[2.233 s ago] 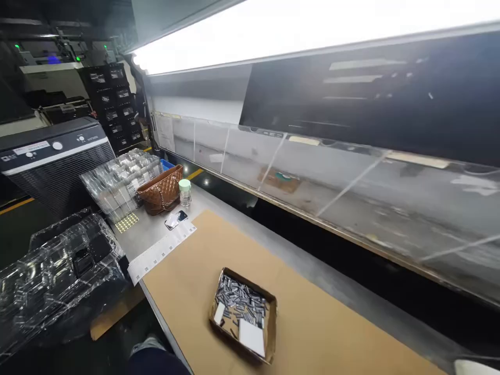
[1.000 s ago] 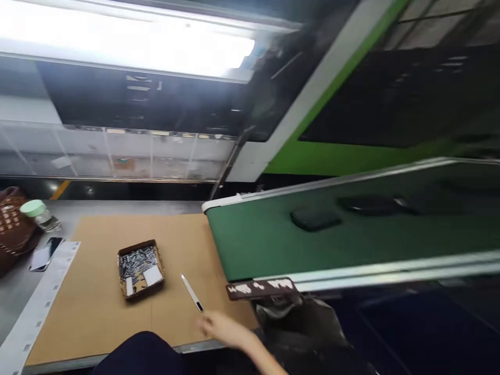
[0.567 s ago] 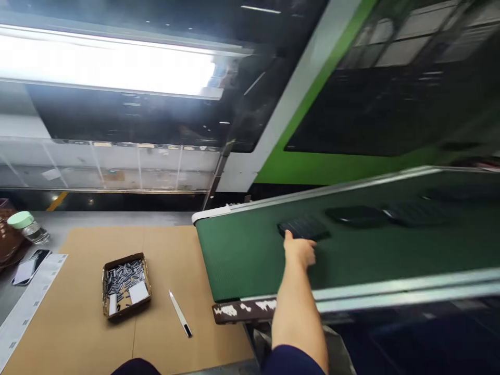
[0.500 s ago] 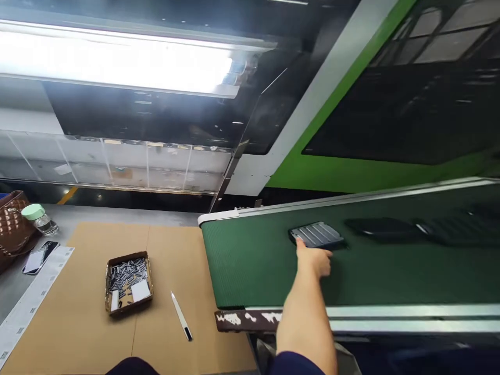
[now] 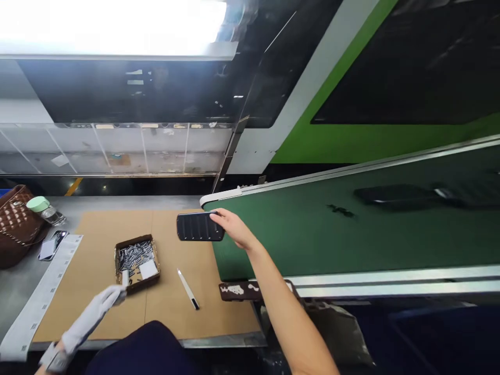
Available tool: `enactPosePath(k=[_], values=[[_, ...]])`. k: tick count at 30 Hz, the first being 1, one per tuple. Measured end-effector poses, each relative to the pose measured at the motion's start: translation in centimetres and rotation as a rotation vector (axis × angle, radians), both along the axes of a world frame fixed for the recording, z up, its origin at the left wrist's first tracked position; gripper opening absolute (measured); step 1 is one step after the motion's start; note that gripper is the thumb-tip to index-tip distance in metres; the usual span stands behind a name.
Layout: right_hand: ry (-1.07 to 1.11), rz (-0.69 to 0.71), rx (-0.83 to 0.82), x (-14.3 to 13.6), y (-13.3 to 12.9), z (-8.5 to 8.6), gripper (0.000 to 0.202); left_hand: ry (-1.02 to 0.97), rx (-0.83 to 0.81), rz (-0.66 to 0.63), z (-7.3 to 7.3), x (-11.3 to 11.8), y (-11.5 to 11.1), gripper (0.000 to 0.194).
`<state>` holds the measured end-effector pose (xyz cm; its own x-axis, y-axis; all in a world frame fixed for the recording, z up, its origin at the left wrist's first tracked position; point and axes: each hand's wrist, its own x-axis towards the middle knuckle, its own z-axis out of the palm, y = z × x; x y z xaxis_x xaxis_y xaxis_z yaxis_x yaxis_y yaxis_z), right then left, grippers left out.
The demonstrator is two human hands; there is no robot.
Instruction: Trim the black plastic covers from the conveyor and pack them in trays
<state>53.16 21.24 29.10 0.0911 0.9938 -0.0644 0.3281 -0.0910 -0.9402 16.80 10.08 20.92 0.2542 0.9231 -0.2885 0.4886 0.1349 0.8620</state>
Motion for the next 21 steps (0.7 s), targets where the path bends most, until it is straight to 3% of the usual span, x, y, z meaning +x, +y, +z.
enactPosePath(k=[3, 8, 12, 15, 17, 19, 21], values=[[0.189, 0.386, -0.172, -6.4, -1.7, 0.8, 0.037, -0.284, -0.034, 0.034, 0.9, 0.1, 1.8, 0.037], [0.236, 0.611, -0.384, -13.2, -2.4, 1.0, 0.036, -0.636, -0.149, -0.141, 3.5, 2.4, 4.5, 0.041], [0.196, 0.447, -0.184, -14.9, -2.1, -0.2, 0.042, -0.873, -0.362, -0.069, 4.1, 2.2, 2.8, 0.04], [0.156, 0.251, 0.032, -14.7, -2.1, -1.1, 0.044, -0.998, -0.406, 0.067, 4.0, 1.2, 1.4, 0.037], [0.012, 0.162, 0.146, -14.6, -2.5, -1.5, 0.042, -1.063, -0.437, 0.142, 4.1, 0.7, 1.0, 0.036], [-0.116, 0.132, 0.221, -14.7, -3.3, -1.9, 0.042, -1.114, -0.455, 0.205, 4.2, 0.3, 0.9, 0.036], [-0.116, 0.198, 0.221, -15.3, -4.4, -2.2, 0.043, -1.129, -0.473, 0.248, 4.2, 0.1, 0.8, 0.036]])
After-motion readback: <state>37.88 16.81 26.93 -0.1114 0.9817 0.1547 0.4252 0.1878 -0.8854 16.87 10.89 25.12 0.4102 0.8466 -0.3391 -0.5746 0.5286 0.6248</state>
